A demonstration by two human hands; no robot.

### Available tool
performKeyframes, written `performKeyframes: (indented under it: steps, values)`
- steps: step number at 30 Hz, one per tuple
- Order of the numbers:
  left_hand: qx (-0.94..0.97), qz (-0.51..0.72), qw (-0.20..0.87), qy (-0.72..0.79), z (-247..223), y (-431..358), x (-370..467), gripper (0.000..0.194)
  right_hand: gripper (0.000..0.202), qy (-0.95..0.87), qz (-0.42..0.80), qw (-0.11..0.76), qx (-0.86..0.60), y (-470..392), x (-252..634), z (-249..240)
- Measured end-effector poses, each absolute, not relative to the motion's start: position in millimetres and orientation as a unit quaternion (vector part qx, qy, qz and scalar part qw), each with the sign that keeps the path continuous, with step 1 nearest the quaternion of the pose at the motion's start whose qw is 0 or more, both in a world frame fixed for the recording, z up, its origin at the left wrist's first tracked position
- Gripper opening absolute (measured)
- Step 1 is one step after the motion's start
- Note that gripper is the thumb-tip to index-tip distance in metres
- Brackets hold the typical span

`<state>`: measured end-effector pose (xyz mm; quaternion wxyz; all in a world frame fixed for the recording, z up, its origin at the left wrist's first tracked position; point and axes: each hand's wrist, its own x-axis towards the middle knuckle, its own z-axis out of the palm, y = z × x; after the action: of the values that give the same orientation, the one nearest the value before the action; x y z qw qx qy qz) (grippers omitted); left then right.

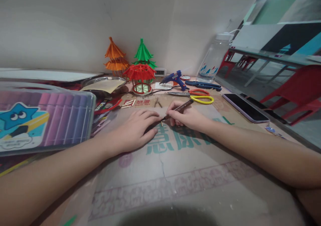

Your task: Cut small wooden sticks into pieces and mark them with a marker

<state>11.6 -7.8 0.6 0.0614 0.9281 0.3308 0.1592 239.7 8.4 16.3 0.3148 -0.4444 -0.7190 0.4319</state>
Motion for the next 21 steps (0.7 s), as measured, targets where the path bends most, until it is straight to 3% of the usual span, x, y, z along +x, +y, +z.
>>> performKeyframes:
  steps: [8, 21]
  values:
    - [0.915, 0.174, 0.089, 0.354, -2.6, -5.6, 9.8, 0.049, 0.012, -0.727, 0.436, 0.309, -0.430, 10.2, 241.8, 14.1]
    - [0.915, 0.191, 0.085, 0.346, -1.2, -8.0, 10.2, 0.041, 0.010, -0.722, 0.439, 0.310, -0.435, 9.6, 241.3, 15.0]
